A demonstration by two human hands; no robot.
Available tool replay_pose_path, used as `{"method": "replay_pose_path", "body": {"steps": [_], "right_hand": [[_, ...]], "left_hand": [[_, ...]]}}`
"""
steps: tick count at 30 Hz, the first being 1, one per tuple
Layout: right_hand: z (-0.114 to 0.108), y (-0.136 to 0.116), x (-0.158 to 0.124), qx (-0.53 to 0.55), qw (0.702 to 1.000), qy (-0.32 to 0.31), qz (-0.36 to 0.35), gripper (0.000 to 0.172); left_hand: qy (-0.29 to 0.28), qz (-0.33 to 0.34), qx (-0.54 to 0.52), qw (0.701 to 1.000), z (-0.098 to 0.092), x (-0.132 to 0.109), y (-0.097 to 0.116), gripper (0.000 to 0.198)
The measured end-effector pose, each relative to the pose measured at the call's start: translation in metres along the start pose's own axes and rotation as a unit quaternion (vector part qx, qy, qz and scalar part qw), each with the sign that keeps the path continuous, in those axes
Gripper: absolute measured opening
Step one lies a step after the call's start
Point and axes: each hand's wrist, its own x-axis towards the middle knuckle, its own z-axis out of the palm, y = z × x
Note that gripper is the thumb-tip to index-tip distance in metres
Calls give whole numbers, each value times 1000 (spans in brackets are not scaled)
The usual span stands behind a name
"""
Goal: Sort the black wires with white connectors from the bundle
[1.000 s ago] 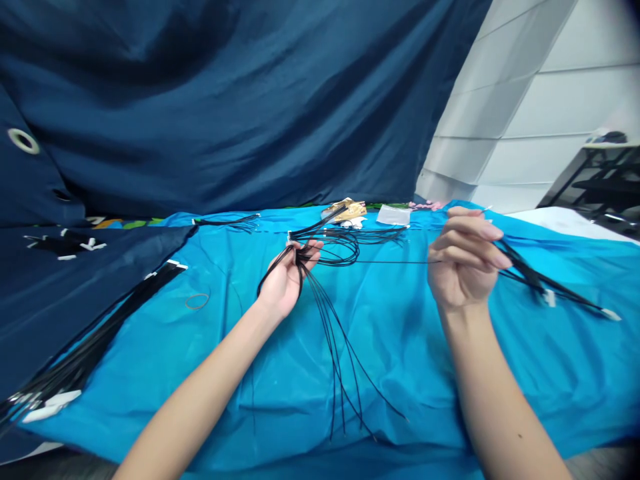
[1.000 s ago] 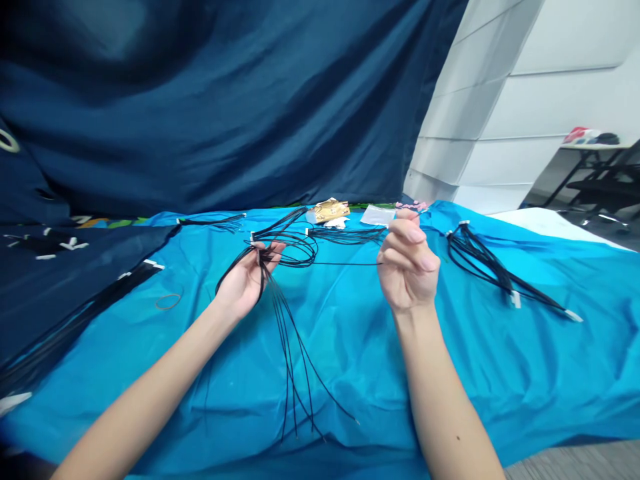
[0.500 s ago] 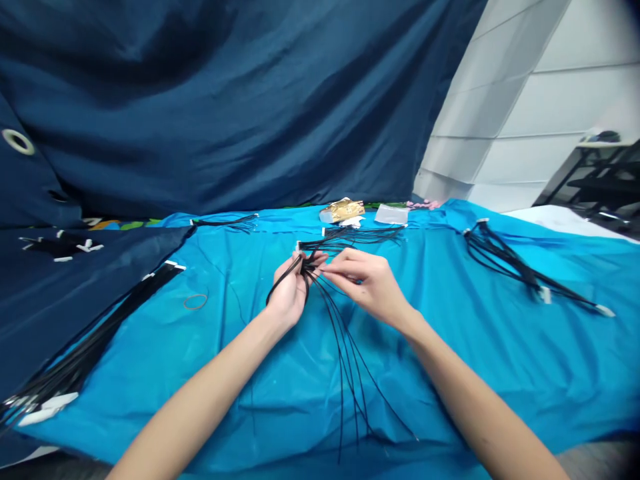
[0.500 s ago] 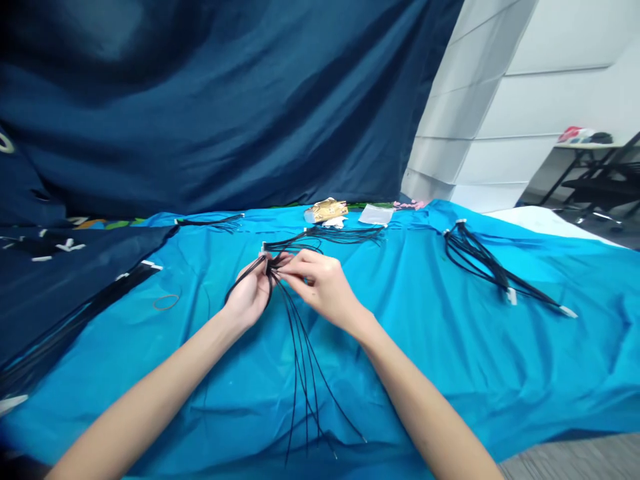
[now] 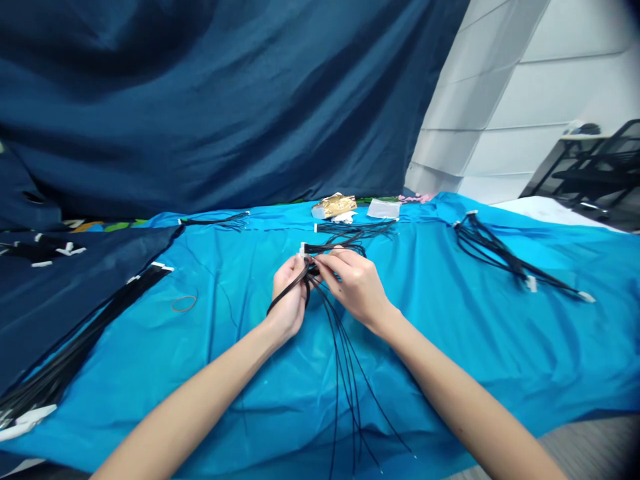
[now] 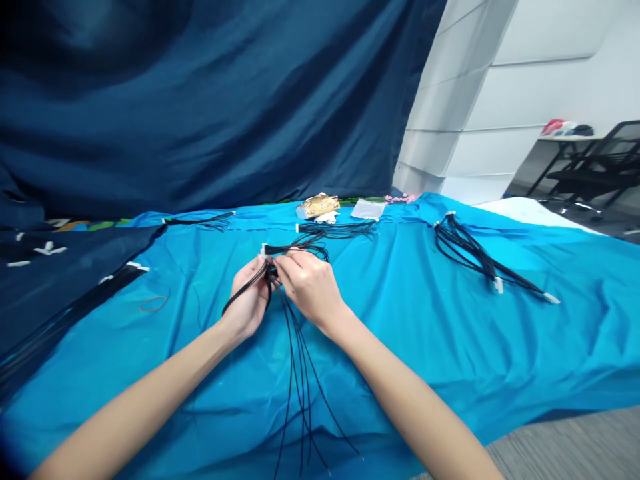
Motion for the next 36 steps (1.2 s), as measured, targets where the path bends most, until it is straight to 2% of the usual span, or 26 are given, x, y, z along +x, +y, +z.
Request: {"method": "replay_pose_path", "body": {"steps": [10,23,36], "right_hand": [[0,-1,0,-48,998,43,-10,20],[-1,-4,0,-75,994,70,-30,19],[0,-6,-2,-71,990,111,-45,12]], "left_hand": [[-29,30,31,999,-1,-1,-3,21],[-17,43,66,997,-2,-1,-5,29],[-3,61,98,993,-1,-1,-5,28]]}}
